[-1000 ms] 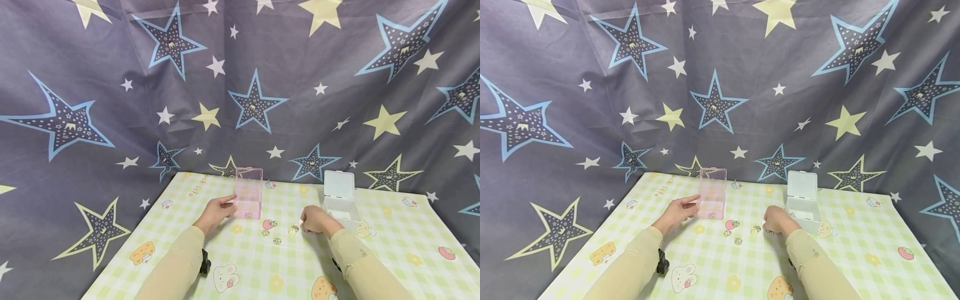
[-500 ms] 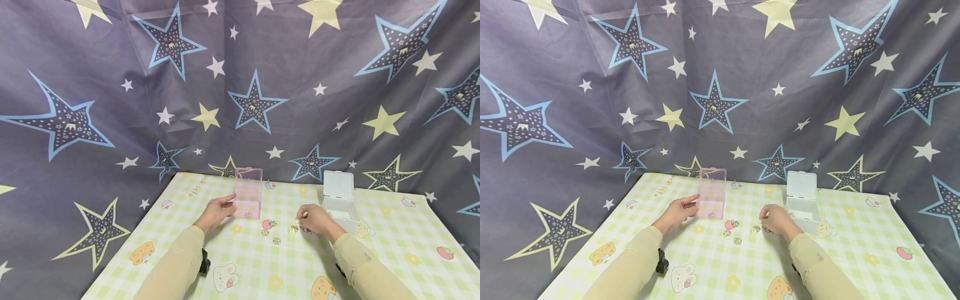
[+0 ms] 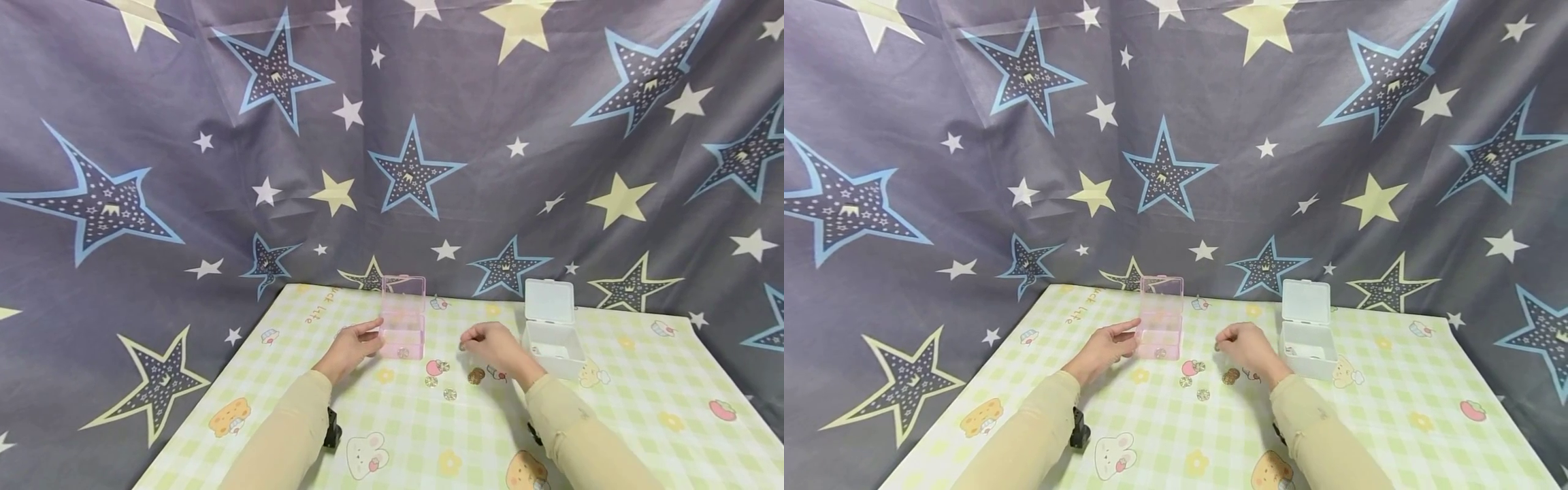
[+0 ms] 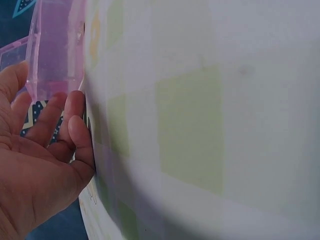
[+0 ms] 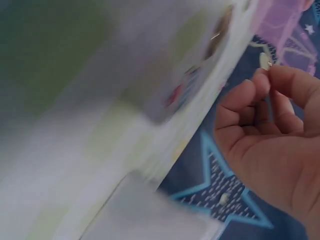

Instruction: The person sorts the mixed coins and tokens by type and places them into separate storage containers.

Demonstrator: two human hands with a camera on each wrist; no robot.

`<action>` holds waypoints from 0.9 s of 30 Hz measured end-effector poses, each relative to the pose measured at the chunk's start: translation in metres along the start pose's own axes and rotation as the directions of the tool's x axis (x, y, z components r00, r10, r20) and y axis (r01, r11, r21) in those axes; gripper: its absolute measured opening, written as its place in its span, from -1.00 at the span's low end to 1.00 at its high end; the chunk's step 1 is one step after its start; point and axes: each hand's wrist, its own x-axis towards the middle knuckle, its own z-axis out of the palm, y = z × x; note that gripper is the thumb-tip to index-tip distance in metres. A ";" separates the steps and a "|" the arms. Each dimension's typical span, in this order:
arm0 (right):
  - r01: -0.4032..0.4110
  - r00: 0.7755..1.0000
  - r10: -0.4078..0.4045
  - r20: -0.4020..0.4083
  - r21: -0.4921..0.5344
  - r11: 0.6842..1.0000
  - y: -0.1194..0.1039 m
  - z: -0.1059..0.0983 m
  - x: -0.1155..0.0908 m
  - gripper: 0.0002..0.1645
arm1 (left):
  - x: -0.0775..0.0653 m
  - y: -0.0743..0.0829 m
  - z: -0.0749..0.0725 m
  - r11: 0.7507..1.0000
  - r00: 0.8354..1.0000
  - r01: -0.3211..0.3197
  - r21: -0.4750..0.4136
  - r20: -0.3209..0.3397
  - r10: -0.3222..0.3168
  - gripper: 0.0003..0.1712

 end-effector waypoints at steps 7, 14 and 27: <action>0.048 0.998 -0.042 -0.036 0.189 0.981 -0.038 0.027 0.017 -0.86 | 0.000 0.001 -0.003 1.000 1.000 0.007 0.008 -0.004 -0.007 -0.38; 0.035 0.999 -0.028 -0.040 0.192 0.981 -0.055 0.048 0.024 -0.87 | -0.001 0.001 -0.003 1.000 1.000 -0.004 0.014 0.011 0.004 -0.37; 0.013 0.999 -0.006 -0.051 0.136 0.991 -0.050 0.052 0.020 -0.82 | 0.001 -0.002 0.000 1.000 1.000 -0.016 -0.023 -0.002 0.016 -0.38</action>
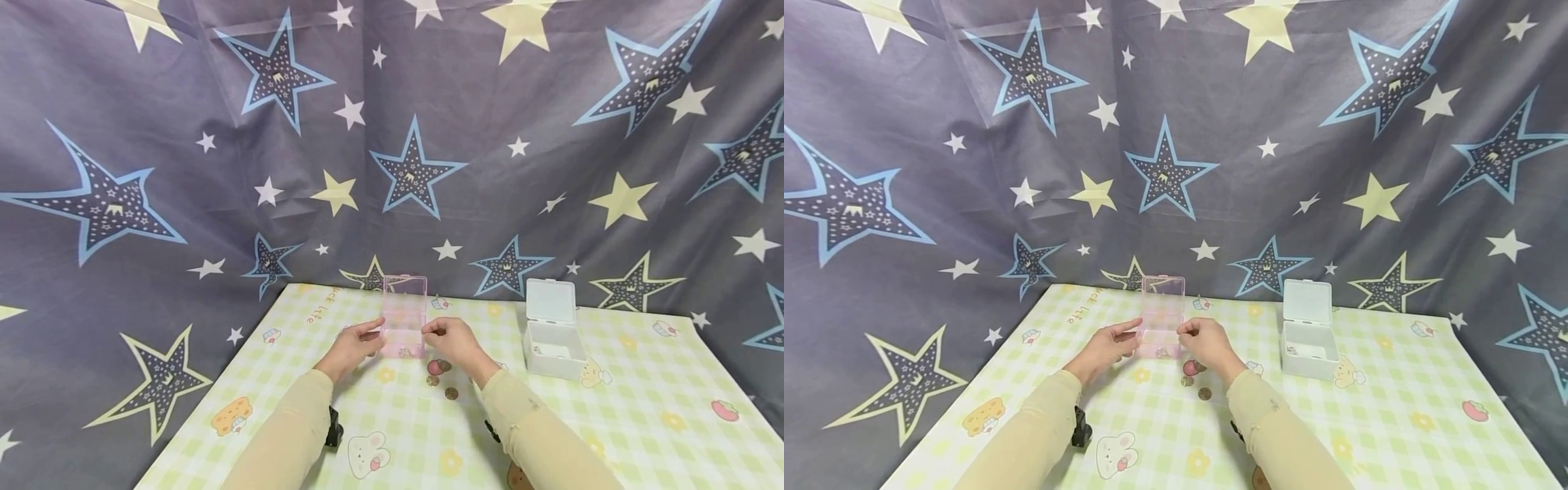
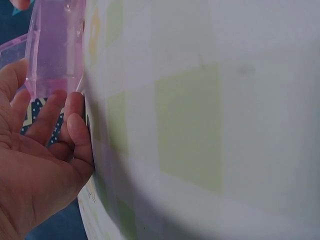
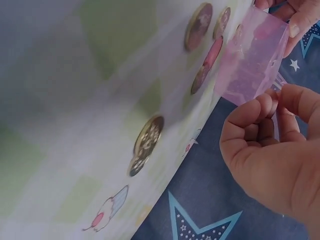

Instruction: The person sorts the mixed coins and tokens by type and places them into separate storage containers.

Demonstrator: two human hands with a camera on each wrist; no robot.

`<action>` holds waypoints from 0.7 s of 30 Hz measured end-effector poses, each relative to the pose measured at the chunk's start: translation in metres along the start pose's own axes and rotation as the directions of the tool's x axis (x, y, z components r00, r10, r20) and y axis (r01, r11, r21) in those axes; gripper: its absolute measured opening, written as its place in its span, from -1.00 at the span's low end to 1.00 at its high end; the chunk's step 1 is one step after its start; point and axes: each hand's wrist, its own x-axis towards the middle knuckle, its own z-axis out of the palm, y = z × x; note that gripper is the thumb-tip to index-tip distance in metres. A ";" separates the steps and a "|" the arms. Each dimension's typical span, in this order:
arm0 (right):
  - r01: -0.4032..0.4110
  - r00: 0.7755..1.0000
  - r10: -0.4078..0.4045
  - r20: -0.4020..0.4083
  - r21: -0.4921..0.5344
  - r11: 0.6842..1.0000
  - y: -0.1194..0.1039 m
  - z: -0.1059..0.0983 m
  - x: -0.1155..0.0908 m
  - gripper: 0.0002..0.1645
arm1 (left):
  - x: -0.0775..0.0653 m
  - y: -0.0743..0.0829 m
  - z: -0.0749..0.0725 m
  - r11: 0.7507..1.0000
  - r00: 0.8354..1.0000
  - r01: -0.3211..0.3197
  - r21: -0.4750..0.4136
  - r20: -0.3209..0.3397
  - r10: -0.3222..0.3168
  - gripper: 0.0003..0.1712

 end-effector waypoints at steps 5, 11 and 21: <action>0.013 1.000 -0.013 0.001 0.001 1.000 0.014 -0.017 -0.004 -0.78 | 0.001 -0.002 -0.002 1.000 1.000 0.007 0.009 0.005 -0.007 -0.38; 0.037 0.999 -0.038 -0.001 -0.155 0.987 0.039 -0.056 -0.017 -0.76 | 0.003 -0.001 -0.002 1.000 1.000 0.012 0.018 0.002 -0.012 -0.38; 0.147 0.977 -0.081 0.197 -0.348 0.926 0.060 -0.079 -0.038 -0.78 | 0.000 0.000 -0.002 1.000 1.000 0.017 0.022 0.013 -0.017 -0.38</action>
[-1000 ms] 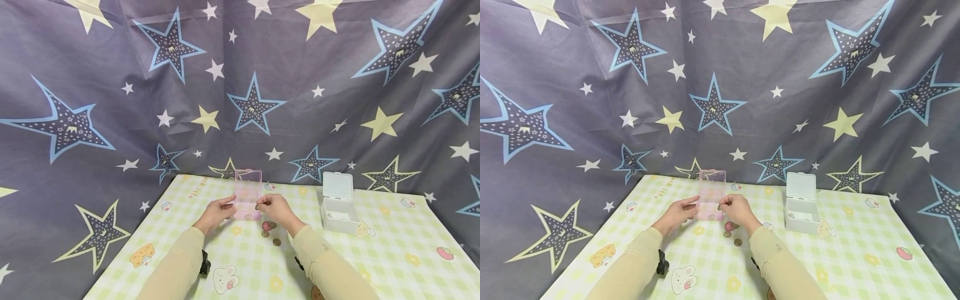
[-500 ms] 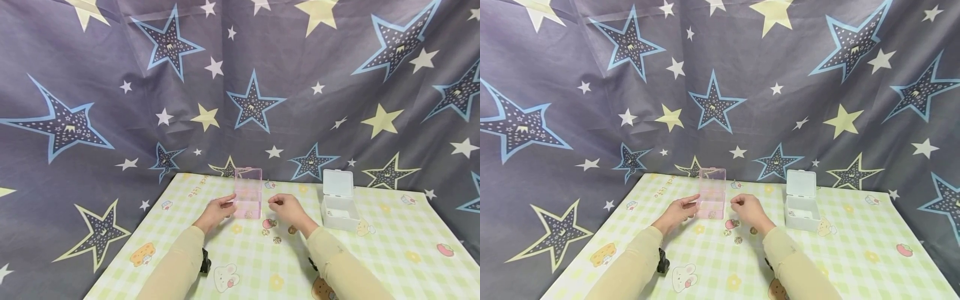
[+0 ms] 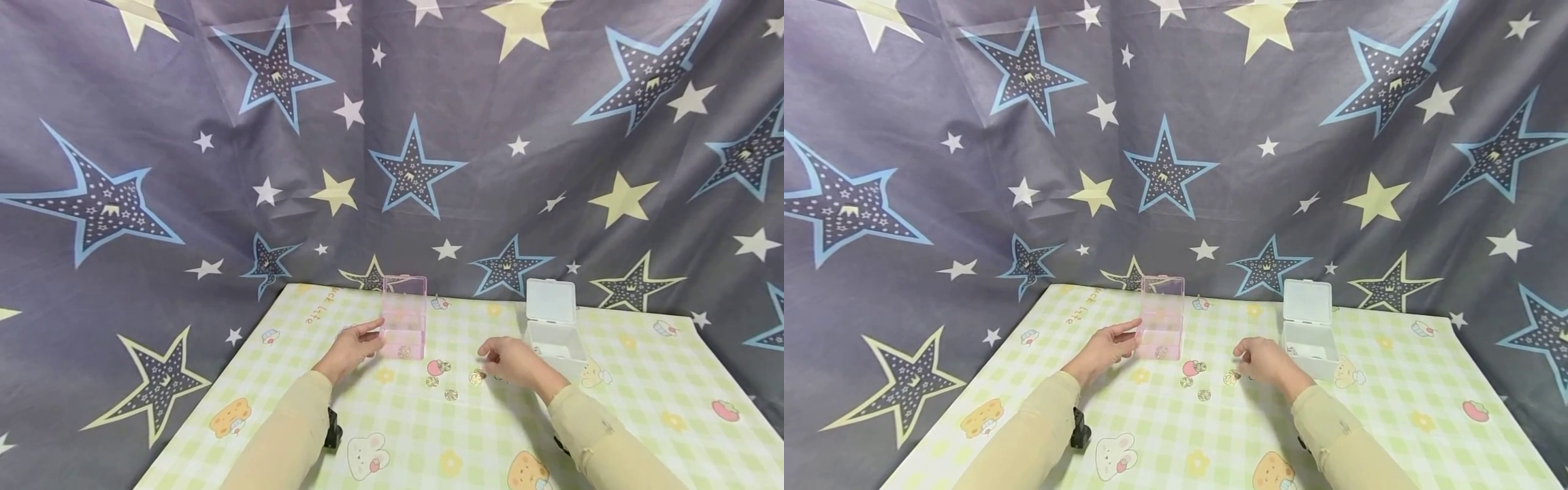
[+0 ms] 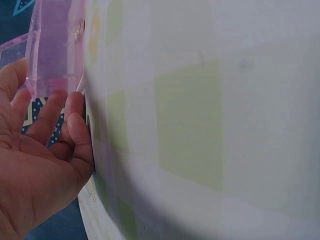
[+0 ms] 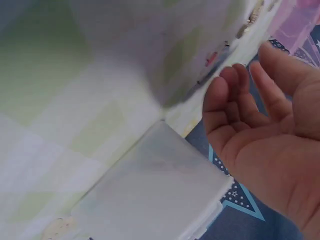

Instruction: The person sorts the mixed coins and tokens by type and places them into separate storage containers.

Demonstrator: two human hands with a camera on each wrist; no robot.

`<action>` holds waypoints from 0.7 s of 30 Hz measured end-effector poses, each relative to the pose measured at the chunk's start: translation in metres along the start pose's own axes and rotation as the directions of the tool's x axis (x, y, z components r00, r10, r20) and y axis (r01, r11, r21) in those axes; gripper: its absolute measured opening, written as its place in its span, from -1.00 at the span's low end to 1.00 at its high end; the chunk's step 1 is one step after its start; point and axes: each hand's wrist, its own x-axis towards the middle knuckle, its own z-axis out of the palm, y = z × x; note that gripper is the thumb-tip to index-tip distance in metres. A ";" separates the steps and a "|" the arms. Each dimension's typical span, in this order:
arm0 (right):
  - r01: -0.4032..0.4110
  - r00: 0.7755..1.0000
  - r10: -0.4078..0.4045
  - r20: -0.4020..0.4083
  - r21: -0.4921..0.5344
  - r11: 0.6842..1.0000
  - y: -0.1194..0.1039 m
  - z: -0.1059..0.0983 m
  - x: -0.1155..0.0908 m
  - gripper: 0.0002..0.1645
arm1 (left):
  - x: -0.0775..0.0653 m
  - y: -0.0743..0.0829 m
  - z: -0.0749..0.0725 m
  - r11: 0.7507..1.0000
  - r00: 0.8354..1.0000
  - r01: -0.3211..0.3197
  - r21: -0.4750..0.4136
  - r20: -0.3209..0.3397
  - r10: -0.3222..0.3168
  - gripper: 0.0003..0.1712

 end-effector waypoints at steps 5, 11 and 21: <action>0.057 0.996 -0.058 0.068 0.018 0.998 0.004 0.002 -0.002 -0.73 | 0.000 0.002 0.001 1.000 1.000 -0.009 0.009 -0.009 0.009 -0.39; 0.032 0.993 -0.036 0.116 0.031 0.999 0.002 0.001 0.000 -0.78 | 0.001 0.003 0.001 1.000 1.000 -0.016 0.006 -0.011 0.016 -0.39; -0.023 0.985 0.016 0.173 0.038 0.999 -0.003 0.001 0.005 -0.79 | 0.001 0.000 0.000 1.000 1.000 0.002 0.020 -0.005 -0.002 -0.39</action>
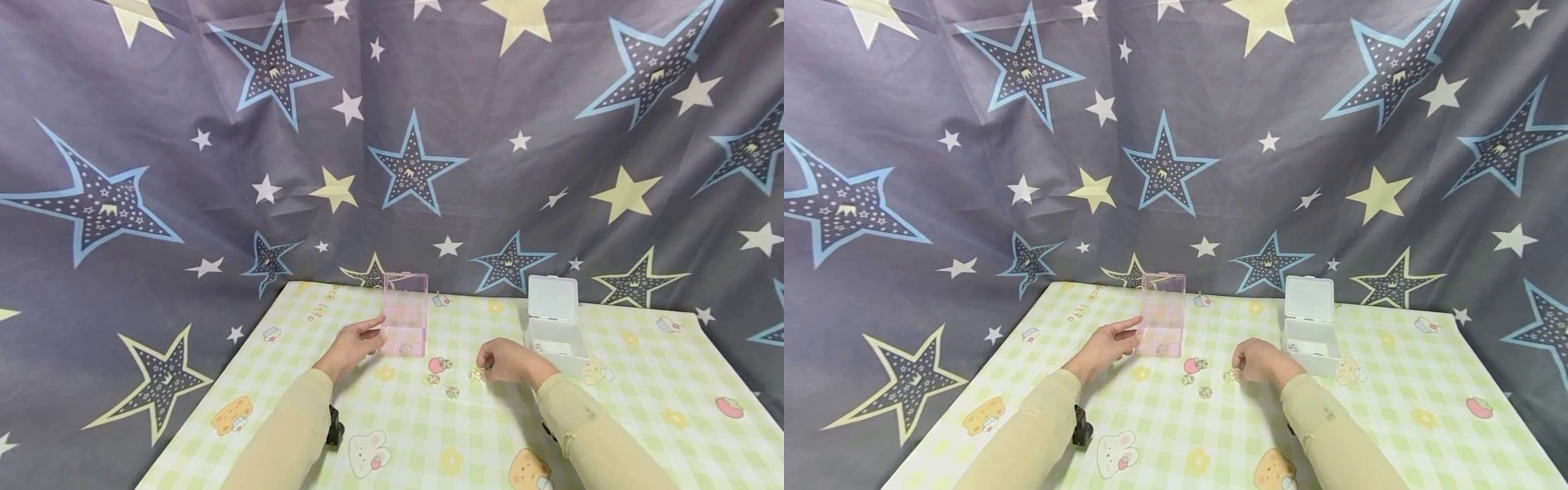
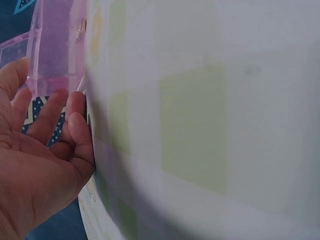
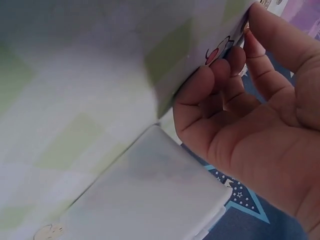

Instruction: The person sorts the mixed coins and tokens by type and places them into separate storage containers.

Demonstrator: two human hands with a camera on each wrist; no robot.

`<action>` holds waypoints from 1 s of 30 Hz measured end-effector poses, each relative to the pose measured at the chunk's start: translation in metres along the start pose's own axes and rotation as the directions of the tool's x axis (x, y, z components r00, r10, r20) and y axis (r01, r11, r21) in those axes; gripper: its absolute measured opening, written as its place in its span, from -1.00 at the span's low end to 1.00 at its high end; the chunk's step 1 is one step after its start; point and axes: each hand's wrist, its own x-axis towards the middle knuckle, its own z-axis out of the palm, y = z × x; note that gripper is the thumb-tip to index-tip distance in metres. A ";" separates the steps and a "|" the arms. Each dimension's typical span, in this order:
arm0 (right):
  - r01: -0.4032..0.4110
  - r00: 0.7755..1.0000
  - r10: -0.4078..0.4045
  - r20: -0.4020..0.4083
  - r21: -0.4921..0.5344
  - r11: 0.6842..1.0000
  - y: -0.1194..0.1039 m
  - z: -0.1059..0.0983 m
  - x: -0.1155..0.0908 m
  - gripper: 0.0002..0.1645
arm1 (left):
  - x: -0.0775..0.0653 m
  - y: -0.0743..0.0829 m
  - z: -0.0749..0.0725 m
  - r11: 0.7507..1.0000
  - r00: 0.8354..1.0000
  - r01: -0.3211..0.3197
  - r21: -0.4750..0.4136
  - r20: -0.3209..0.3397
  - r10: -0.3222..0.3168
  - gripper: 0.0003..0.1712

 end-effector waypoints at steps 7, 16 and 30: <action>-0.028 0.999 0.026 -0.038 -0.061 0.998 -0.001 0.001 0.000 -0.76 | -0.001 0.000 -0.001 1.000 1.000 0.006 -0.001 0.010 -0.006 -0.39; 0.002 0.993 -0.003 -0.114 -0.006 1.000 0.003 0.003 -0.005 -0.77 | -0.002 0.003 0.000 0.999 1.000 0.014 -0.037 0.017 -0.014 -0.38; -0.081 0.982 0.115 -0.148 0.215 0.973 0.005 0.003 -0.001 -0.78 | -0.001 0.000 0.002 0.999 1.000 -0.021 -0.049 0.009 0.022 -0.38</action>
